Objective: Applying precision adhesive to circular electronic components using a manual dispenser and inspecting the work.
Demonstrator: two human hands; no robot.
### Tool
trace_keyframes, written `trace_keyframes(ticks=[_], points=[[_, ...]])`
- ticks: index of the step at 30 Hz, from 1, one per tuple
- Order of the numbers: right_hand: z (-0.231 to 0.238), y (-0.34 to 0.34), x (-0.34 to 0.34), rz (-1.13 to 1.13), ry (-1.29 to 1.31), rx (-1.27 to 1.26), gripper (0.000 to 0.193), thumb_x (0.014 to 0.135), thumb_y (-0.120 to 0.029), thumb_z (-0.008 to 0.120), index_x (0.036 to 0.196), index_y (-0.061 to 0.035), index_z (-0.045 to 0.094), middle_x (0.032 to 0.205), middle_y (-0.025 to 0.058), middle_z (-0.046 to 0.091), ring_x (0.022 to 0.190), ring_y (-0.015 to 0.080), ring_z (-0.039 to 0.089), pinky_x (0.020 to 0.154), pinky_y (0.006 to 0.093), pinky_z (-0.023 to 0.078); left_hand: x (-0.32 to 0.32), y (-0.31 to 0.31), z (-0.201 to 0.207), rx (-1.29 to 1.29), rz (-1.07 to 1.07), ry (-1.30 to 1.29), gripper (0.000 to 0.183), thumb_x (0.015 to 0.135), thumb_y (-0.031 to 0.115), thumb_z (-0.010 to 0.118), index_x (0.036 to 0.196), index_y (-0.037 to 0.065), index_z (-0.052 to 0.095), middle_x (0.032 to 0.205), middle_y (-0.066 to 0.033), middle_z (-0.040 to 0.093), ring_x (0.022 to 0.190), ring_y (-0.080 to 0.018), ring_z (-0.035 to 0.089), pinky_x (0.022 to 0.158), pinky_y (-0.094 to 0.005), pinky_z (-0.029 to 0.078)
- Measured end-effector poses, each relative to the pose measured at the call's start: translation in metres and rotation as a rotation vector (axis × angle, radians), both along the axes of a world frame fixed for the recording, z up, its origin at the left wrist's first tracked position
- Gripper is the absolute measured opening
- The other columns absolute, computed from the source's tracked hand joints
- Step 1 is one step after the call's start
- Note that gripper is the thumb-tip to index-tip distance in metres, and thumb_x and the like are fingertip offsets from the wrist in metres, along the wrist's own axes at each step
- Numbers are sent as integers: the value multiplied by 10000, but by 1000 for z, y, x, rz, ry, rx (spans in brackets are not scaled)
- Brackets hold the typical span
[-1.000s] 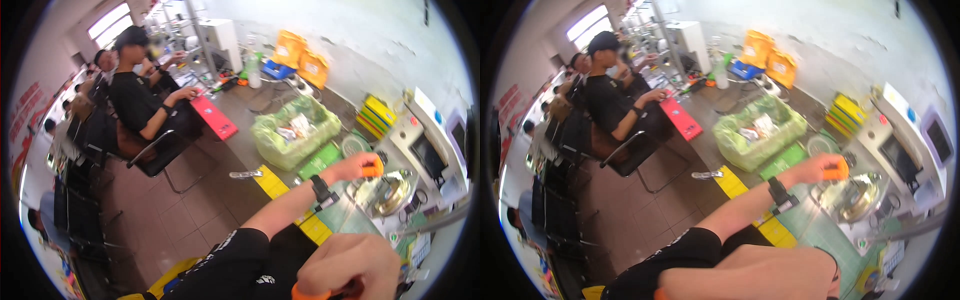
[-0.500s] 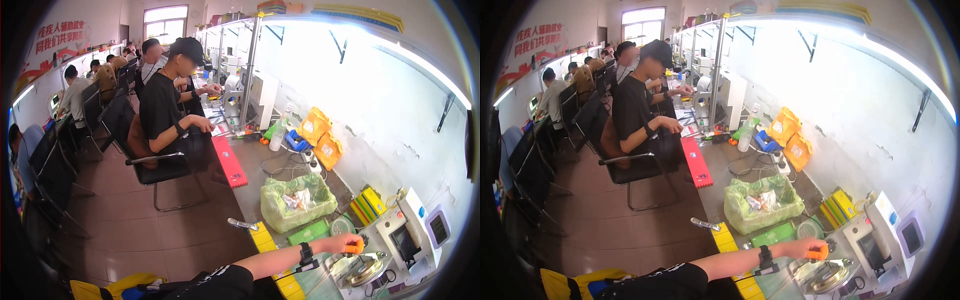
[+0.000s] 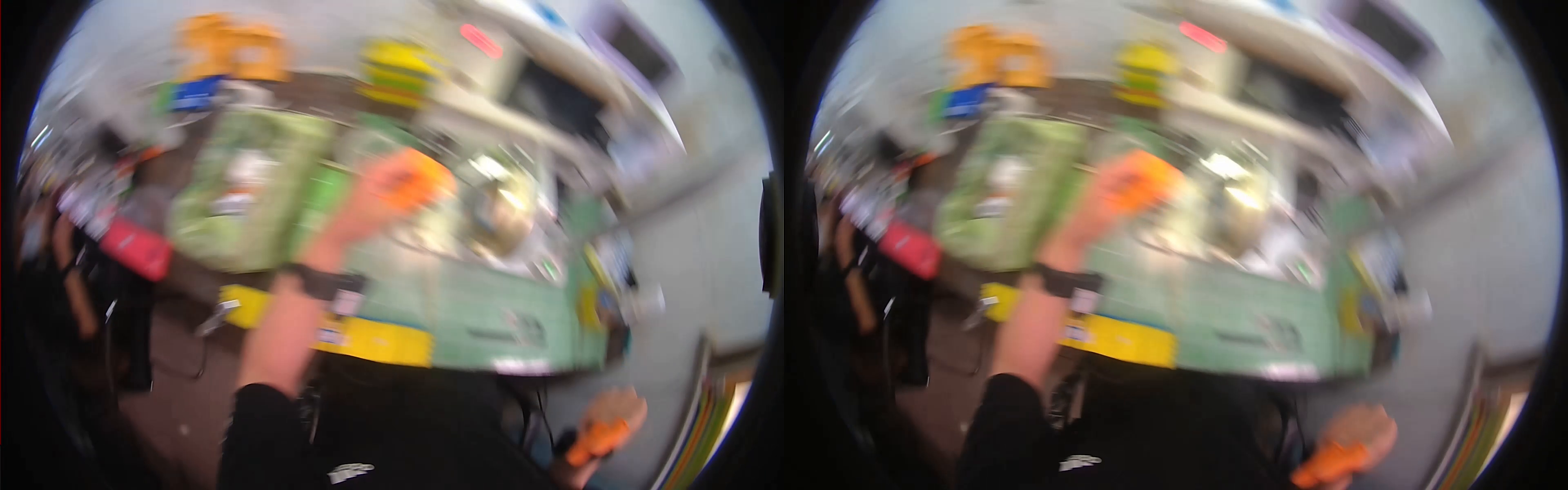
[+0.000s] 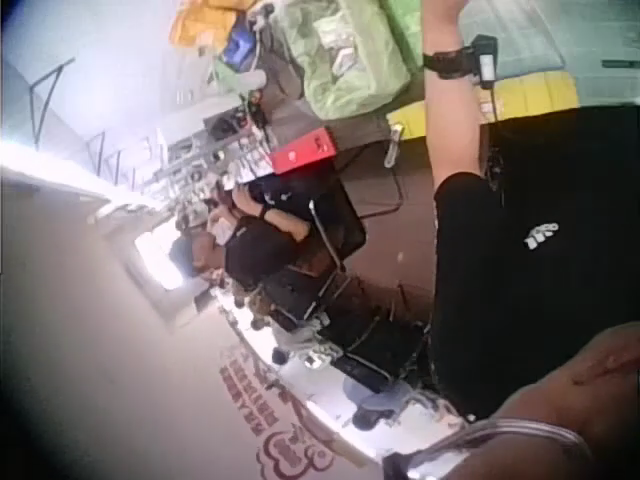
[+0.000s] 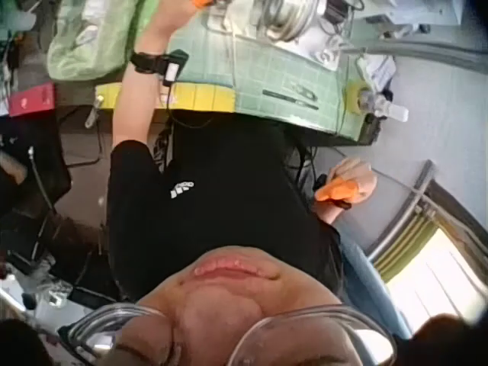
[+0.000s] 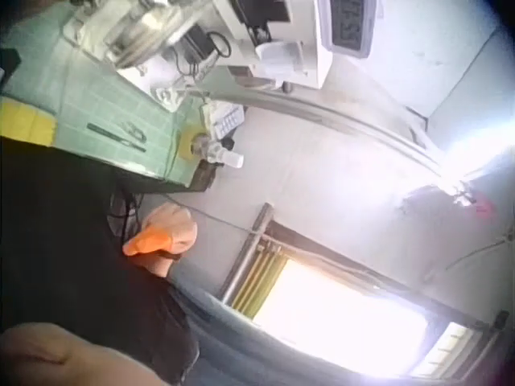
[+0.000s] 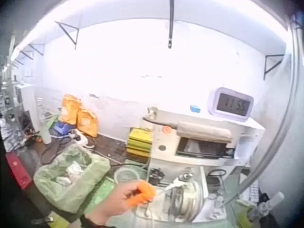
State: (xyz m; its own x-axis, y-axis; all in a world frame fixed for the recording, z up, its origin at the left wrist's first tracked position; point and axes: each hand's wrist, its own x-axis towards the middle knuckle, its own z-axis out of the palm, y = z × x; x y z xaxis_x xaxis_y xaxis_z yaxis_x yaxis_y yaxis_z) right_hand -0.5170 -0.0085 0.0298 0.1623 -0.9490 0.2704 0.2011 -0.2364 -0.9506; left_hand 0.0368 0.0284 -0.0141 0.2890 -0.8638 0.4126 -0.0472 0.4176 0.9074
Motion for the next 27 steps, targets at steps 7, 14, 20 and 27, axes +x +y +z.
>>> trace_keyframes(ticks=[7,14,20,27], points=[[68,-22,121,576,1227,-141,243,818,-48,741,1045,38,749,890,153,752,723,255,713,678,310,542,-27,-18,33,-18,134,-314,223,1077,190,546,1131,-1,649,1165,-90,674,917,-94,594,816,-218,468],[-19,-66,144,280,1214,-427,276,801,-3,742,1074,15,711,1011,169,700,907,358,656,814,382,521,-30,-31,14,101,-36,-52,147,1045,110,591,1103,16,687,1209,-100,693,842,-88,591,771,-182,449],[-20,-82,148,440,1267,-101,241,753,72,751,979,26,681,878,167,614,813,344,614,753,406,488,-37,-30,32,115,15,-33,120,1025,119,611,1031,29,690,1100,-44,727,614,1,430,543,-167,329],[42,-64,174,682,991,-106,180,744,-23,813,869,-49,686,880,113,651,803,293,593,715,369,467,-35,-21,34,139,-51,142,91,1000,102,644,1000,12,637,1070,-90,687,796,-54,556,573,-182,370]])
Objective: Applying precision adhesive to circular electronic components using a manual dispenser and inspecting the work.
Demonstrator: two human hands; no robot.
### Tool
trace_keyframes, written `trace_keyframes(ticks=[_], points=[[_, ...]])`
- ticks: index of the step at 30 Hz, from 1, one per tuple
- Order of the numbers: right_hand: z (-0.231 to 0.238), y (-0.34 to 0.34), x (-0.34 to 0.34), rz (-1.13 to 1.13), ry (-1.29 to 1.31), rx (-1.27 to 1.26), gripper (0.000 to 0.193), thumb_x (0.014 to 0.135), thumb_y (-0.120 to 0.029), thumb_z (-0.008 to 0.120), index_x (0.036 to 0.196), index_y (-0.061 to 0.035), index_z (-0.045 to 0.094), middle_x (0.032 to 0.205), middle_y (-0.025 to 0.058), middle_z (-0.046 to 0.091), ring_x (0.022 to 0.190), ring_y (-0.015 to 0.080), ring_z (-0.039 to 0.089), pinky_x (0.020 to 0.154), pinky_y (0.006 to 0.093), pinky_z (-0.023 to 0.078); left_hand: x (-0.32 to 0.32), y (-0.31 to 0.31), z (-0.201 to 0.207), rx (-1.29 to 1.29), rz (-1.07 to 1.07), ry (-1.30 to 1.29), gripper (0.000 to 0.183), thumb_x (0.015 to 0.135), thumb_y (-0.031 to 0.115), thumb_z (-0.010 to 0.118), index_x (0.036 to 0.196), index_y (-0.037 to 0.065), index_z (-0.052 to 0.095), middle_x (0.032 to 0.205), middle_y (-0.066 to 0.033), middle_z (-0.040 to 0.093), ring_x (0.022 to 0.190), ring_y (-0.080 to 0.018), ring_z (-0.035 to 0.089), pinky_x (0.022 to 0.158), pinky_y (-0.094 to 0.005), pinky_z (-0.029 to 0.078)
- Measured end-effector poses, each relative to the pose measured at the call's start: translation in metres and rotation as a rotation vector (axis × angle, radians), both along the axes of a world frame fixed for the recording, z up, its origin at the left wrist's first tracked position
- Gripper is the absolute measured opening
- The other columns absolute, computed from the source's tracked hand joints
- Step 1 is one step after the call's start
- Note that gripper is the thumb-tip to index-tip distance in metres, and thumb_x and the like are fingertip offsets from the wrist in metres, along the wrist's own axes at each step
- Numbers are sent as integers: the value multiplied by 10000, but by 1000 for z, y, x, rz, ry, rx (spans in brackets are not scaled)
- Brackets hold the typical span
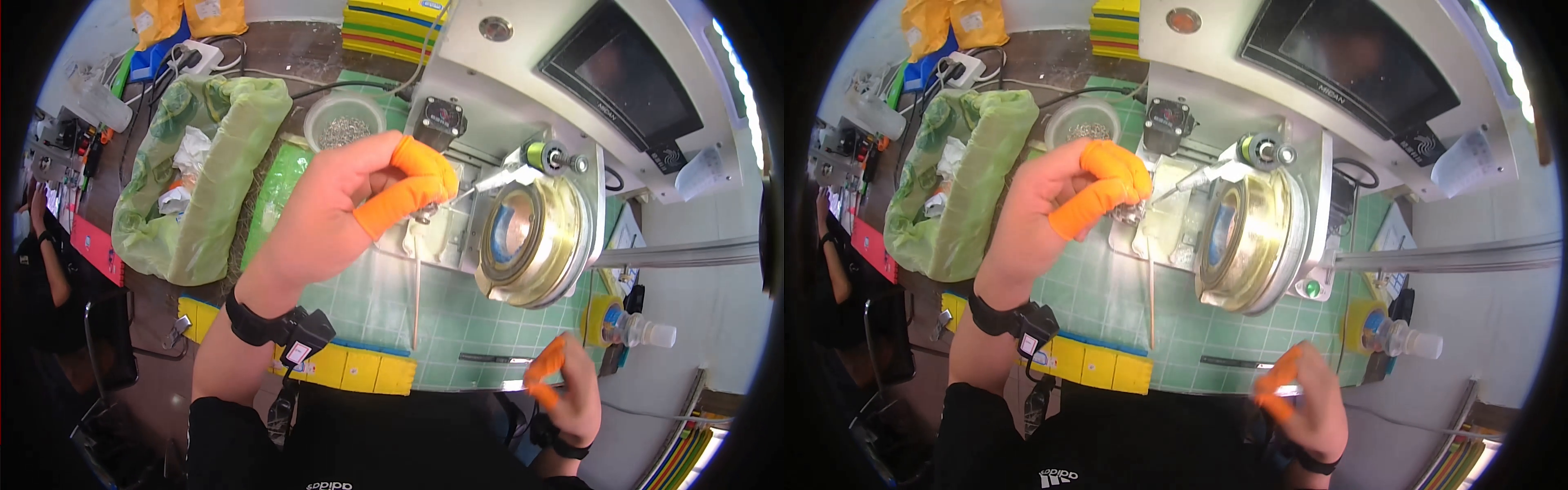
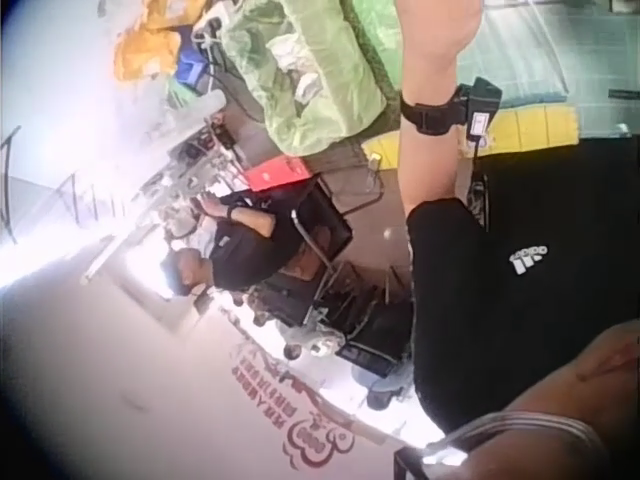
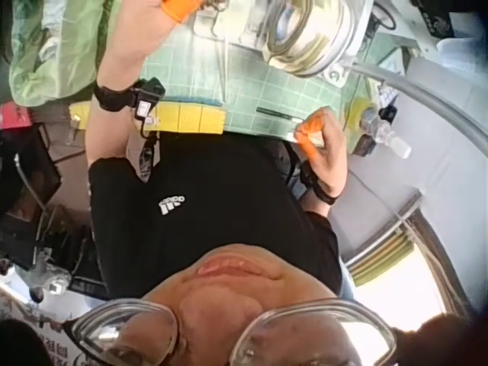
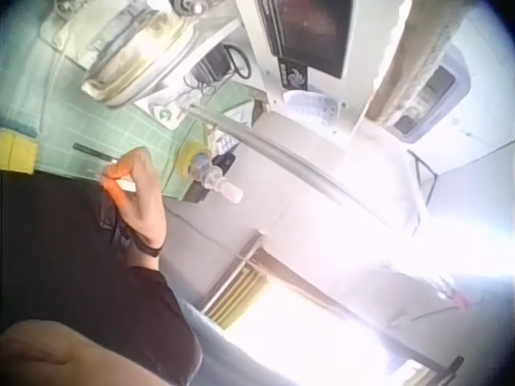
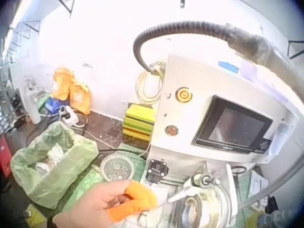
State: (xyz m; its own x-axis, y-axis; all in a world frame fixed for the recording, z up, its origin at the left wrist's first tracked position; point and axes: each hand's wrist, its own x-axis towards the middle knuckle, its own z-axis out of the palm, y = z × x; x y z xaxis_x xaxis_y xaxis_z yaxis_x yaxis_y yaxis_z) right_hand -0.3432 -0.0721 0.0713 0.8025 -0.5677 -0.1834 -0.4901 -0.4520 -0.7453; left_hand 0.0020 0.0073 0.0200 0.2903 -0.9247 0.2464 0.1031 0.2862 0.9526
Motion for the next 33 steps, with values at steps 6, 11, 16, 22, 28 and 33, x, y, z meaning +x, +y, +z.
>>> trace_keyframes(ticks=[6,11,16,22,28,33], points=[[-1,12,51,364,-252,1315,89,996,-100,669,969,-25,629,945,181,698,725,234,656,655,334,512,0,-7,5,106,-16,11,90,997,119,647,975,32,651,1057,-43,695,727,-15,515,538,-174,326],[-28,25,98,-27,-226,1543,322,1012,-362,637,1120,-66,565,917,139,608,667,190,551,558,287,421,2,-7,-4,12,54,-18,91,993,120,635,1012,38,672,1077,-41,706,586,8,385,517,-171,287],[-49,23,135,0,-453,1663,524,1022,-613,506,1150,-108,565,876,106,577,649,155,499,535,266,380,2,-11,-13,-18,56,-41,97,986,105,633,1033,27,666,1082,-53,708,581,22,395,512,-155,283],[-60,25,151,56,-853,2177,453,1109,-512,309,1125,-78,437,784,43,451,545,82,358,448,208,303,1,-3,3,67,28,12,129,981,113,642,1037,-3,642,1081,-84,701,690,-2,506,576,-153,346],[-61,21,150,-72,-716,2158,452,1088,-573,308,1092,-141,444,731,-8,439,502,44,316,392,195,207,3,-5,-7,-47,5,9,139,988,101,628,1041,-27,621,1088,-135,684,876,-95,614,722,-195,449],[-59,19,152,-98,-692,2137,455,1087,-579,303,1100,-151,455,732,-22,435,499,42,314,395,198,200,2,-6,-6,-51,2,42,123,985,83,624,1027,-32,626,1081,-145,679,900,-125,626,796,-238,483]])
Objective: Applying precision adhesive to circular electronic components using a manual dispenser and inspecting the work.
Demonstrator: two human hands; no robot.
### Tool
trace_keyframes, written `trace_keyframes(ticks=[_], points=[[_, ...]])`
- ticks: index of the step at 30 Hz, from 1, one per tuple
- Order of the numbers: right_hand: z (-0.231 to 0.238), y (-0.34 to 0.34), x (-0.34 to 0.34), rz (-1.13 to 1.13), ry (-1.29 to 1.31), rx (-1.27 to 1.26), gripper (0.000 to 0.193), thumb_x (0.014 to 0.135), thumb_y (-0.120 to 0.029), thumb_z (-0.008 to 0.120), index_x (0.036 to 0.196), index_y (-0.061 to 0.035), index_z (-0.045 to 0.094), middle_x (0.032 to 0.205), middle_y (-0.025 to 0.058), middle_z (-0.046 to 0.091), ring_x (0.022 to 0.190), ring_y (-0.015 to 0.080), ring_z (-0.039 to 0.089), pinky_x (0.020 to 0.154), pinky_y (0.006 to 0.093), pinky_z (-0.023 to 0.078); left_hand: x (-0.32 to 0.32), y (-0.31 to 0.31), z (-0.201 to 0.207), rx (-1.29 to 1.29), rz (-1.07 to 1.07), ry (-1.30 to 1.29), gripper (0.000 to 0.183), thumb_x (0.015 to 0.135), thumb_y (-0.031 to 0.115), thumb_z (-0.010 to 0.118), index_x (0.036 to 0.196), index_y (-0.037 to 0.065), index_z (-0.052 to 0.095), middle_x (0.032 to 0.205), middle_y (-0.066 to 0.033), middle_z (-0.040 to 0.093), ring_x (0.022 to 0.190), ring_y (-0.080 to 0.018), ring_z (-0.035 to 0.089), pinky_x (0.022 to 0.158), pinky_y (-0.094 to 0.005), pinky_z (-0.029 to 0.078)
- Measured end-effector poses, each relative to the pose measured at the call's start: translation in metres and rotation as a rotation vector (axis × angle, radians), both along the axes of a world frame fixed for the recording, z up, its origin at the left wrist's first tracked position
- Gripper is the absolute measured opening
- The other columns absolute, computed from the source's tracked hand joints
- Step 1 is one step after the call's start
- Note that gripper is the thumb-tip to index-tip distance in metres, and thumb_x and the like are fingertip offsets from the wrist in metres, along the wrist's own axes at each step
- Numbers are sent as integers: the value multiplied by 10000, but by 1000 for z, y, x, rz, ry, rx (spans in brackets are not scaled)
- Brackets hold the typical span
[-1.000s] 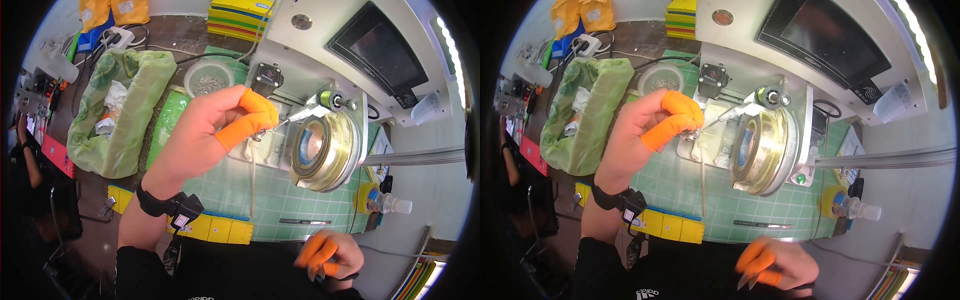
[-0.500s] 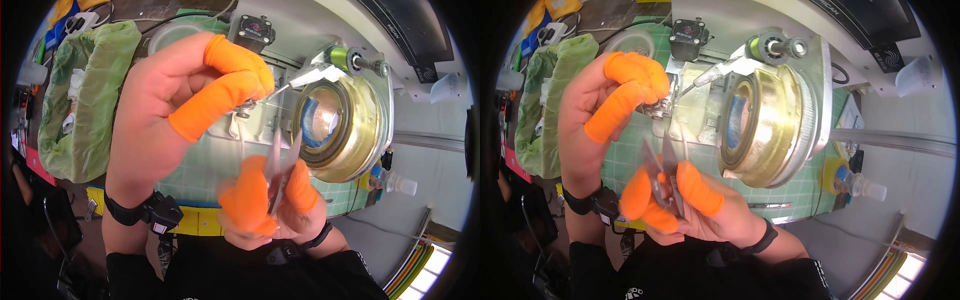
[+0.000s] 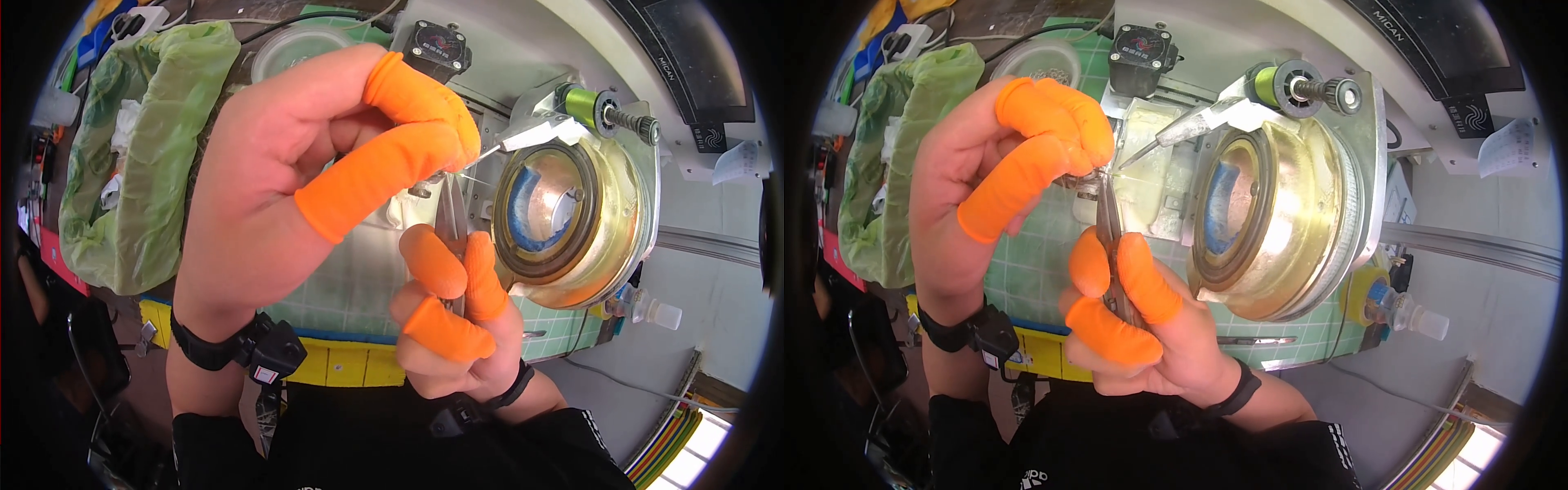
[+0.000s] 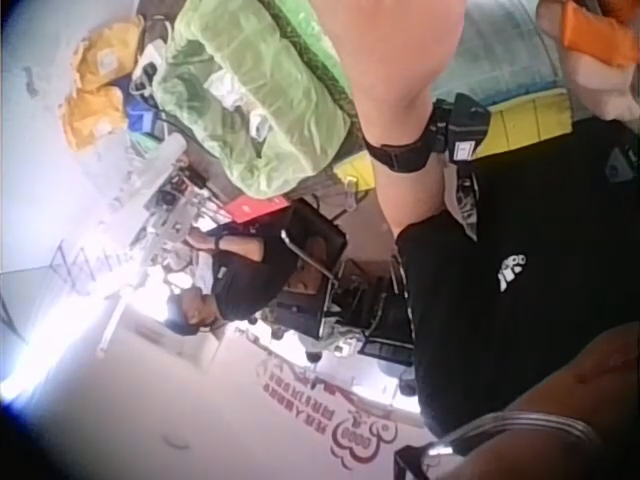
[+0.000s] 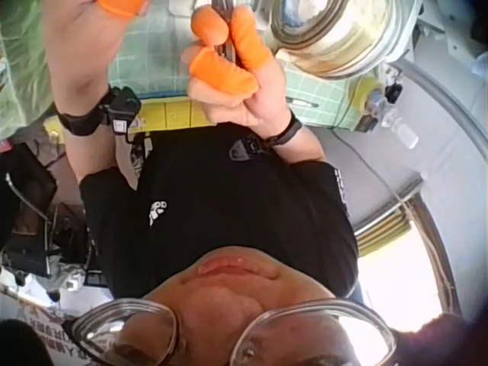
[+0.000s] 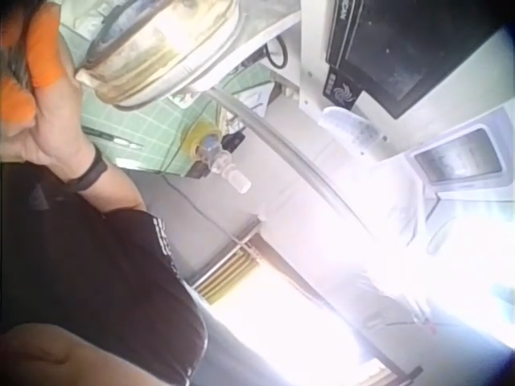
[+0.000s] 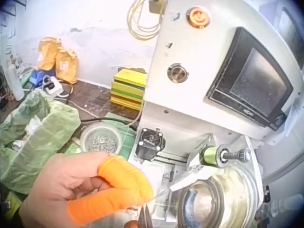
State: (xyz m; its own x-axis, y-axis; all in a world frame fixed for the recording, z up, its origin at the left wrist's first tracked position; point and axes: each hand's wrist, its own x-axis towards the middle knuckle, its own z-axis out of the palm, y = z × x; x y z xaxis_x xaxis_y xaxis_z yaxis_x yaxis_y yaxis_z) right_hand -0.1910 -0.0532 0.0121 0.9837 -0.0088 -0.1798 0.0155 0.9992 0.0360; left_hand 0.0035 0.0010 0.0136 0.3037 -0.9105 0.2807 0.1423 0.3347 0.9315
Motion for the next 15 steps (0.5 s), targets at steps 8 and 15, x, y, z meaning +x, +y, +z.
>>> trace_keyframes(ticks=[8,15], points=[[-1,-1,5,-19,52,51,386,1094,-553,347,1050,-185,455,735,-26,457,493,56,352,390,194,217,2,0,1,14,2,1,91,977,48,604,993,-37,631,1036,-146,673,890,-150,618,804,-269,487],[-3,2,4,-49,-23,60,433,1098,-553,301,1108,-156,473,727,-44,406,506,43,326,392,187,201,-2,0,0,-5,-2,34,85,972,46,602,977,-34,629,1021,-149,672,892,-159,612,807,-276,483]])
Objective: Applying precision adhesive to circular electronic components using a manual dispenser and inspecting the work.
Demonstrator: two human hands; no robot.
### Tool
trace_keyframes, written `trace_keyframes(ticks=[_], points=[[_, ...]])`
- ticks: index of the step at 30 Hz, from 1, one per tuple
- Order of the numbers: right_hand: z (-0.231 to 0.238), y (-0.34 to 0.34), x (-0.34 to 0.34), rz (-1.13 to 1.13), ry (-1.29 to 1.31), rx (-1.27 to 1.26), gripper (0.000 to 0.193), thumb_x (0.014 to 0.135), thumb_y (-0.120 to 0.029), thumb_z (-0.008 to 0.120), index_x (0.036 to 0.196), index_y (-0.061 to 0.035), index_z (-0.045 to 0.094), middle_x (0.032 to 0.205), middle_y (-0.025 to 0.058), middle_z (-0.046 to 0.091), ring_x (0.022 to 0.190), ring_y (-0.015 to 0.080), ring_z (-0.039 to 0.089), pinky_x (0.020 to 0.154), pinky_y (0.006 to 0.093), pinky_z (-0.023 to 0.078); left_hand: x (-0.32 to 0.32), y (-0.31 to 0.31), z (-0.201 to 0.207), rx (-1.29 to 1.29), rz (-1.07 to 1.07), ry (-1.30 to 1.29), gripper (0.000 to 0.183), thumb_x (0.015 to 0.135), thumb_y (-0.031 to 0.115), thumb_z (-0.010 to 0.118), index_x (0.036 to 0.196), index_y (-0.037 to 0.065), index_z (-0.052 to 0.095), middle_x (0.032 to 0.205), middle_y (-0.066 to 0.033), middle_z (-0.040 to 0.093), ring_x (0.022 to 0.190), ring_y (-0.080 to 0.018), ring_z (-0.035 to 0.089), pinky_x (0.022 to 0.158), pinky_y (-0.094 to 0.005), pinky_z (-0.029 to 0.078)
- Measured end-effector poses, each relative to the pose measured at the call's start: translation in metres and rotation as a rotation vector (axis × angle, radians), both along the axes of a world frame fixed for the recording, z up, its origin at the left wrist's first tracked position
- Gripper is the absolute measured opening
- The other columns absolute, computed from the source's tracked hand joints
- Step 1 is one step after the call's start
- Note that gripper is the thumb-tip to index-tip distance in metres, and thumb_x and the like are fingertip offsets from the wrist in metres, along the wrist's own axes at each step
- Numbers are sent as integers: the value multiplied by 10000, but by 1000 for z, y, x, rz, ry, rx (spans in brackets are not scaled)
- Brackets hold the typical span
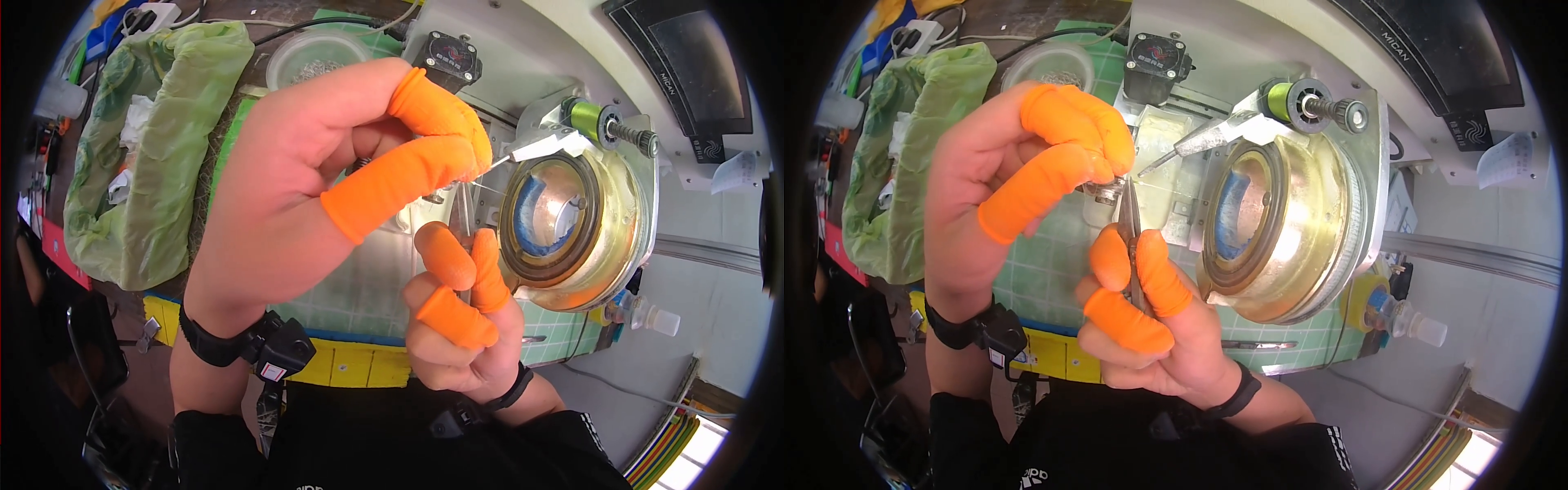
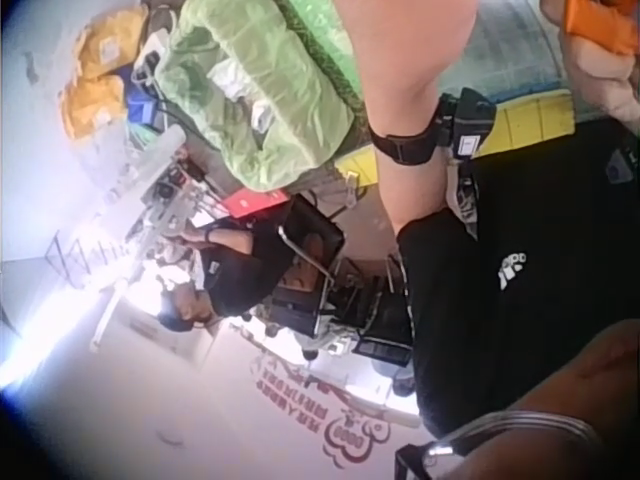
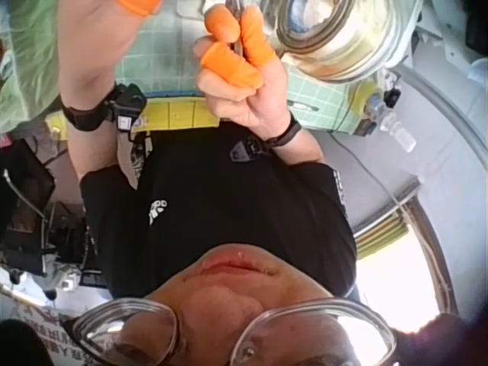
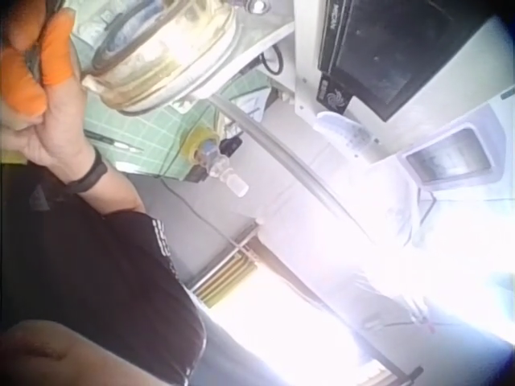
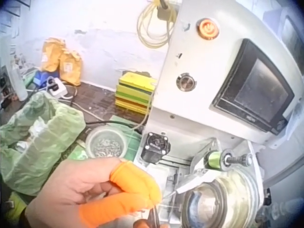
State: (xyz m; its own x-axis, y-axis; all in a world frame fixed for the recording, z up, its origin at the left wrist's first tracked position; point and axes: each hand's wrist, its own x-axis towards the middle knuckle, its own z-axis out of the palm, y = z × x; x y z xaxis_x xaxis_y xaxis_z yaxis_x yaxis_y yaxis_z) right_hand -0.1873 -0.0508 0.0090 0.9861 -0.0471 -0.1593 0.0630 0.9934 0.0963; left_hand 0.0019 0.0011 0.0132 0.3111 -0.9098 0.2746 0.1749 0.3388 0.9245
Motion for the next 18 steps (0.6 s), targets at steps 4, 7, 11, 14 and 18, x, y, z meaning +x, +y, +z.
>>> trace_keyframes(ticks=[4,7,11,14,18], points=[[3,7,-12,-14,29,26,410,1106,-529,321,1086,-154,486,711,-44,395,503,46,315,398,189,207,-3,4,7,16,4,9,83,977,62,610,980,-13,644,1044,-138,681,727,-84,561,664,-216,436],[7,16,-32,84,25,-71,390,1113,-500,339,1067,-144,492,712,-33,406,503,46,305,401,194,212,-5,4,10,96,-17,35,88,984,76,613,989,0,656,1062,-118,690,625,-40,504,573,-186,379],[13,24,-58,280,79,-264,386,1076,-440,509,1094,-55,509,728,6,444,510,53,331,422,209,223,4,1,-3,97,-21,-23,92,978,99,648,994,11,667,1051,-73,704,685,-74,557,619,-229,425],[17,30,-62,309,146,-467,438,1012,-395,656,1138,0,516,734,30,475,532,75,367,453,224,249,29,30,23,39,235,-560,109,926,87,687,1006,14,670,1040,-100,696,824,-186,619,766,-324,477],[48,47,-93,231,241,-887,382,971,-360,716,915,-24,542,632,43,448,486,77,352,414,255,215,45,107,93,72,681,-1230,166,846,48,695,1007,23,665,1050,-156,662,1025,-338,621,954,-438,457]])
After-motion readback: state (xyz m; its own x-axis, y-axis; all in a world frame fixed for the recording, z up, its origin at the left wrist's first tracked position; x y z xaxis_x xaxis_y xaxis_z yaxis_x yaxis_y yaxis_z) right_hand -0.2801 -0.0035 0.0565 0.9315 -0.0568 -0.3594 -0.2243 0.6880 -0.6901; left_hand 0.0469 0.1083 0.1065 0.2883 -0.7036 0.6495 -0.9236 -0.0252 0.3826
